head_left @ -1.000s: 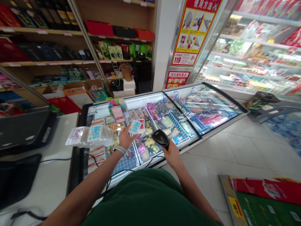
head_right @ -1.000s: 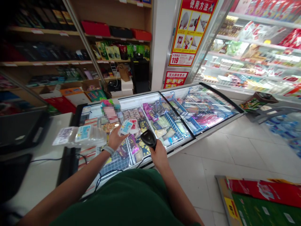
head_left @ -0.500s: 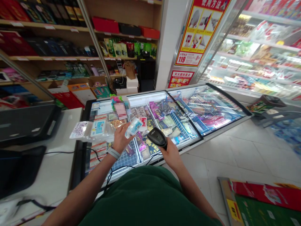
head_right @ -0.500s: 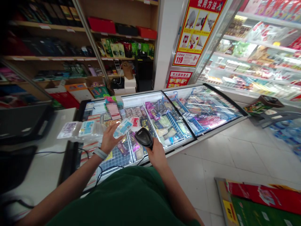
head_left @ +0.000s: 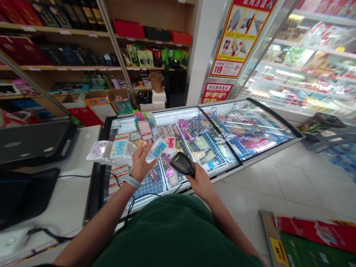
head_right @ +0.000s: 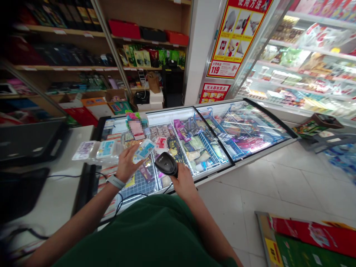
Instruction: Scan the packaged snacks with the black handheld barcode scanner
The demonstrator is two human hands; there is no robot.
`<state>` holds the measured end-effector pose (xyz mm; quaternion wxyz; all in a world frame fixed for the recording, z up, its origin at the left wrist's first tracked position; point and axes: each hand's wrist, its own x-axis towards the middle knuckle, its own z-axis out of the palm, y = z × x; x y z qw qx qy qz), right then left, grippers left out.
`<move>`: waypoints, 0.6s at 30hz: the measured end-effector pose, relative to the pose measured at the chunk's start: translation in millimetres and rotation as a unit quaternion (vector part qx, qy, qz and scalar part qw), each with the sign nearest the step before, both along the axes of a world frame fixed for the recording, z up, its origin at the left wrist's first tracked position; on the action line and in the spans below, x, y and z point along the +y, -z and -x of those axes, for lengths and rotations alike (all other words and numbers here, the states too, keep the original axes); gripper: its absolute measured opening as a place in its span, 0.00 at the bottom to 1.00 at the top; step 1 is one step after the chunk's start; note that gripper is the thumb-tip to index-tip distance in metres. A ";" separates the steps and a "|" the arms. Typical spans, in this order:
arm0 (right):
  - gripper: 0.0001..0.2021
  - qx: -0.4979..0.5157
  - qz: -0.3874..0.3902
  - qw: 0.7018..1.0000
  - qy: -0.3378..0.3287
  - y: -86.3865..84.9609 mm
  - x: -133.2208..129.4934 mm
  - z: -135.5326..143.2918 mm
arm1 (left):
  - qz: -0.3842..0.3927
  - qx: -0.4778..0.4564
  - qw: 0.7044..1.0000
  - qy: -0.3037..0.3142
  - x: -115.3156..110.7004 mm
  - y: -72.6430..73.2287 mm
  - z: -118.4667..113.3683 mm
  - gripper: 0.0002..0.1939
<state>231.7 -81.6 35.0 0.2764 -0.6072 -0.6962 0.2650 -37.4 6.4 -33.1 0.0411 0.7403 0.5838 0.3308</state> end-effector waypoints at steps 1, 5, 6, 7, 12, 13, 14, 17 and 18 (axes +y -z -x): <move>0.10 0.002 0.000 1.000 0.000 -0.4 0.2 -0.1 | -0.007 0.002 1.000 0.001 -0.3 0.4 0.6 0.34; 0.11 0.007 0.000 1.000 -0.001 -0.3 0.6 -1.1 | -0.019 0.009 1.000 0.006 0.1 2.7 2.3 0.34; 0.11 0.006 0.000 1.000 -0.001 0.0 0.6 -1.4 | -0.020 0.011 1.000 0.007 0.2 2.9 2.4 0.35; 0.10 0.005 0.000 1.000 0.000 0.3 0.7 -1.6 | -0.020 0.012 1.000 0.007 0.2 2.9 2.4 0.35; 0.10 -0.001 0.003 1.000 -0.001 1.0 1.8 -2.5 | -0.023 0.014 1.000 0.004 -0.6 1.1 0.8 0.35; 0.10 -0.001 0.001 1.000 -0.002 1.0 2.1 -2.5 | -0.024 0.014 1.000 0.004 -0.7 0.8 0.5 0.35; 0.10 -0.001 0.000 1.000 -0.003 1.0 2.4 -2.5 | -0.024 0.014 1.000 0.004 -0.7 0.7 0.3 0.35; 0.10 -0.001 0.001 1.000 -0.004 0.3 2.9 -2.3 | -0.024 0.013 1.000 0.006 -0.3 0.7 0.3 0.35; 0.10 -0.002 0.003 1.000 -0.002 0.0 2.9 -2.3 | -0.023 0.013 1.000 0.005 -0.2 0.8 0.4 0.35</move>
